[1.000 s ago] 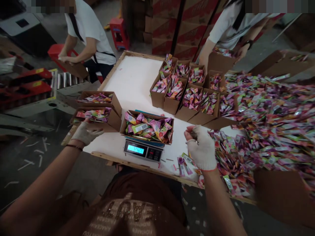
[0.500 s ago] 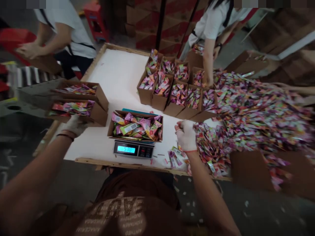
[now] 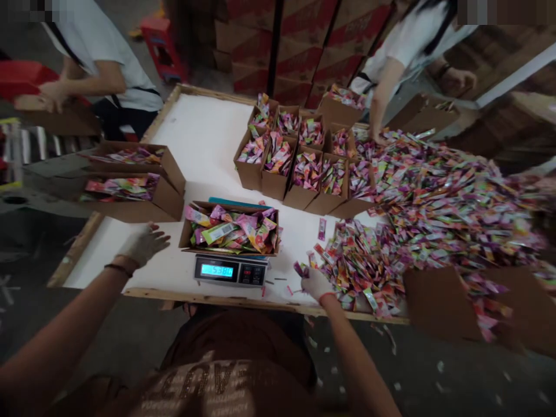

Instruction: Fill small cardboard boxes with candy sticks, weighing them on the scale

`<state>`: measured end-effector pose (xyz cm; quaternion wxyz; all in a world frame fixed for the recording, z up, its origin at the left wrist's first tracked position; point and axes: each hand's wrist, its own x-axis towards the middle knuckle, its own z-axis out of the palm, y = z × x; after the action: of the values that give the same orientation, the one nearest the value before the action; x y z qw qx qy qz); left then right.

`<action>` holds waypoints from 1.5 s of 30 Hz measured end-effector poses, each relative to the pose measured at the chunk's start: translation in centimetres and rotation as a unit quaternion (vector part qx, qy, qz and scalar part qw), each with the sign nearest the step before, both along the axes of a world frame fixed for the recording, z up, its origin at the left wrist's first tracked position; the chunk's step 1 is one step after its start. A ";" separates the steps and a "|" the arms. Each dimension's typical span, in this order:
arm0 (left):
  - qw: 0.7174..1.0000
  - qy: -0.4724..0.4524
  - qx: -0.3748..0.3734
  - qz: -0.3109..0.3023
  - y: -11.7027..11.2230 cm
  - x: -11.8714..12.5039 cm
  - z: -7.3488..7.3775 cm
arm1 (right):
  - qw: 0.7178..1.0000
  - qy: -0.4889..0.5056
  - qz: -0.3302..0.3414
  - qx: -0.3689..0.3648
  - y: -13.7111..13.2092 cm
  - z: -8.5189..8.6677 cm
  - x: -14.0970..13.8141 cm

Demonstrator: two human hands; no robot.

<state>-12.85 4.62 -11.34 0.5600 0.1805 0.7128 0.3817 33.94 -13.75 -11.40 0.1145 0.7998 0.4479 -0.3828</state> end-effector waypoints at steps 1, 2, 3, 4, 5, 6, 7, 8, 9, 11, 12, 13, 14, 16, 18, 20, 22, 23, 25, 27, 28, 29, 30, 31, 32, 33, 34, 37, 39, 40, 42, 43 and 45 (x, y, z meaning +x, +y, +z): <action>1.000 -0.003 -0.011 -0.001 -1.3 0.0 -0.1 | 0.999 0.023 0.015 0.040 1.0 2.2 0.7; 1.000 -0.007 -0.023 -0.001 -2.5 -0.1 -0.1 | 0.994 0.049 0.036 0.091 2.0 4.8 1.1; 0.999 -0.012 -0.030 -0.001 -3.5 -0.1 -0.1 | 0.979 0.089 0.070 0.170 3.1 7.5 0.9; 0.999 -0.016 -0.032 0.002 -4.4 -0.1 -0.1 | 0.949 0.131 0.121 0.259 4.2 10.3 0.3; 0.999 -0.019 -0.032 0.006 -5.0 -0.1 0.0 | 0.917 0.157 0.177 0.322 5.4 13.1 -0.8; 0.999 -0.024 -0.029 0.011 -5.5 0.1 0.0 | 0.887 0.169 0.232 0.360 6.5 15.5 -2.2; 0.999 -0.029 -0.024 0.016 -6.0 0.3 0.1 | 0.866 0.170 0.285 0.374 7.6 17.6 -3.8; 0.999 -0.035 -0.021 0.019 -6.3 0.5 0.1 | 0.856 0.154 0.316 0.379 8.6 19.1 -5.3; 0.999 -0.041 -0.020 0.020 -6.7 0.7 0.1 | 0.853 0.137 0.331 0.379 9.5 20.0 -6.5; 0.998 -0.047 -0.022 0.021 -7.8 1.0 0.1 | 0.866 0.116 0.298 0.384 10.9 19.9 -7.4; 0.998 -0.046 -0.023 0.022 -8.4 1.1 0.0 | 0.876 0.115 0.257 0.391 11.3 18.9 -6.8; 0.998 -0.040 -0.027 0.028 -9.2 0.9 0.0 | 0.886 0.114 0.209 0.397 11.4 17.3 -5.7; 0.998 -0.033 -0.031 0.034 -10.0 0.7 -0.1 | 0.900 0.104 0.162 0.391 11.4 15.3 -4.2; 0.998 -0.018 -0.043 0.049 -11.6 0.2 0.0 | 0.941 0.040 0.087 0.325 10.5 10.3 -0.8; 0.996 0.001 -0.053 0.067 -12.6 -0.4 0.2 | 0.986 -0.054 0.045 0.152 8.6 4.9 1.9; 0.996 0.018 -0.048 0.074 -12.9 -0.8 0.7 | 0.994 -0.093 0.023 0.055 5.8 0.1 3.0; 0.996 0.036 -0.038 0.077 -12.3 -0.8 1.4 | 0.994 -0.104 0.008 0.012 2.5 -3.4 2.6; 0.996 0.040 -0.031 0.074 -11.8 -0.7 1.8 | 0.995 -0.104 0.002 0.001 1.1 -4.6 2.2; 0.997 0.042 -0.012 0.062 -10.6 -0.3 2.7 | 0.996 -0.092 -0.002 -0.006 -0.8 -5.9 1.2; 0.998 0.040 0.021 0.040 -9.4 0.4 3.8 | 0.997 -0.072 -0.002 0.002 -1.2 -6.1 0.9; 0.998 0.040 0.041 0.025 -8.7 0.8 4.4 | 0.998 -0.064 -0.002 0.006 -0.9 -5.9 1.0; 0.997 0.042 0.060 0.010 -8.1 1.3 5.0 | 0.998 -0.059 -0.004 0.012 -0.4 -5.4 1.4; 0.996 0.044 0.079 -0.006 -7.5 1.8 5.6 | 0.998 -0.055 -0.007 0.018 0.3 -4.6 1.9; 0.994 0.045 0.100 -0.022 -7.0 2.4 6.3 | 0.998 -0.054 -0.010 0.027 1.0 -3.6 2.5; 0.991 0.046 0.119 -0.039 -6.4 3.0 6.9 | 0.998 -0.054 -0.012 0.038 1.8 -2.4 3.2; 0.988 0.047 0.138 -0.056 -5.9 3.5 7.6 | 0.997 -0.050 -0.015 0.057 2.5 -0.9 3.7; 0.984 0.045 0.157 -0.073 -5.5 4.1 8.2 | 0.995 -0.039 -0.018 0.090 3.1 0.7 4.1; 0.974 0.038 0.197 -0.108 -4.4 5.7 9.6 | 0.967 0.049 -0.008 0.251 5.0 6.3 3.7; 0.970 0.037 0.213 -0.115 -4.1 6.6 10.2 | 0.928 0.133 0.048 0.344 6.4 10.0 1.9; 0.968 0.037 0.217 -0.117 -3.9 6.9 10.4 | 0.913 0.167 0.096 0.361 7.2 11.7 0.5; 0.968 0.039 0.217 -0.122 -3.9 7.3 10.5 | 0.890 0.210 0.187 0.360 8.7 14.5 -2.5; 0.968 0.042 0.214 -0.124 -3.9 7.3 10.4 | 0.884 0.217 0.213 0.356 9.5 15.4 -3.8; 0.969 0.052 0.209 -0.125 -4.2 6.9 10.1 | 0.884 0.225 0.212 0.350 10.8 15.9 -5.6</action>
<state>-5.93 0.44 -1.26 0.5150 0.4004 0.6176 0.4393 28.32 -2.97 4.53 -0.1983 0.5665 0.7254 -0.3370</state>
